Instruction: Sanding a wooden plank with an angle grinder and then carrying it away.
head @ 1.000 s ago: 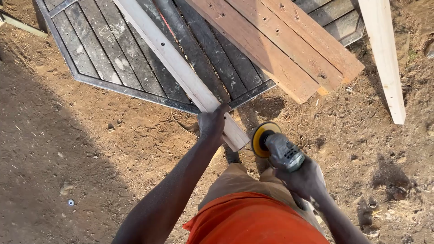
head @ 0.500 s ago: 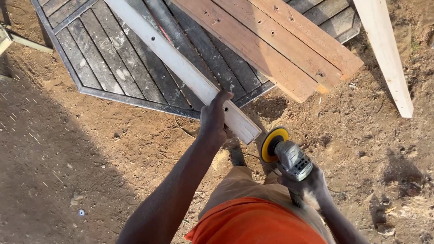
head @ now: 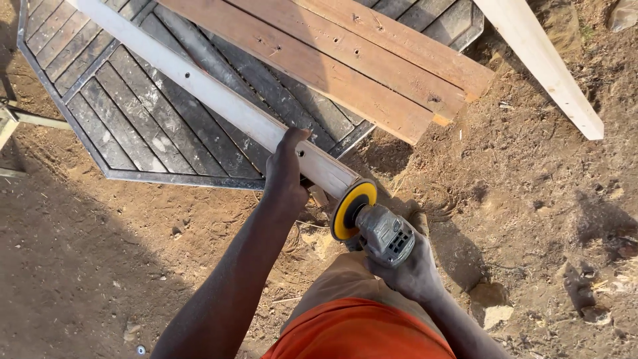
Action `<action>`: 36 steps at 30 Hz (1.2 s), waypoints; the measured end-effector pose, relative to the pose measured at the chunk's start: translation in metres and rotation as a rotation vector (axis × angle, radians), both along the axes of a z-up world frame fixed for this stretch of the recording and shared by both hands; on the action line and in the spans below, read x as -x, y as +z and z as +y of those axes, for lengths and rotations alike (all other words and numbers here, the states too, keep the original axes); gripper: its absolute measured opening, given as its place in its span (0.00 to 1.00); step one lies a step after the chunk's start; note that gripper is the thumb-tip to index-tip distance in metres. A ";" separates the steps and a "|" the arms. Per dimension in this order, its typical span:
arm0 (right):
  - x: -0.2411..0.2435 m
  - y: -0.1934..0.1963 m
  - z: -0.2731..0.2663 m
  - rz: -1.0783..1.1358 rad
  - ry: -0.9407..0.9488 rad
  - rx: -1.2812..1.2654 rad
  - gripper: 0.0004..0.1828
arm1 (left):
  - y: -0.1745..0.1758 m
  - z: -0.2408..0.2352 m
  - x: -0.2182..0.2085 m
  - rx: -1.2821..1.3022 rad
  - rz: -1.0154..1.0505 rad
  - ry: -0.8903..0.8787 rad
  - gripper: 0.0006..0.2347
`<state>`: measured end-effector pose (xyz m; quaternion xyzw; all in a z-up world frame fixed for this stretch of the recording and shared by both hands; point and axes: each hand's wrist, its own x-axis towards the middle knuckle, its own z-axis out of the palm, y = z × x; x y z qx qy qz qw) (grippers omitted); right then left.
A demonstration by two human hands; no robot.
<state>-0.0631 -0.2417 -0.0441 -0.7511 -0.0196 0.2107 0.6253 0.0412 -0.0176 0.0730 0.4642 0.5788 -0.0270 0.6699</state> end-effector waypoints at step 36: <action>0.009 -0.025 -0.001 0.058 -0.002 0.013 0.24 | -0.016 0.012 0.020 -0.006 -0.101 -0.015 0.37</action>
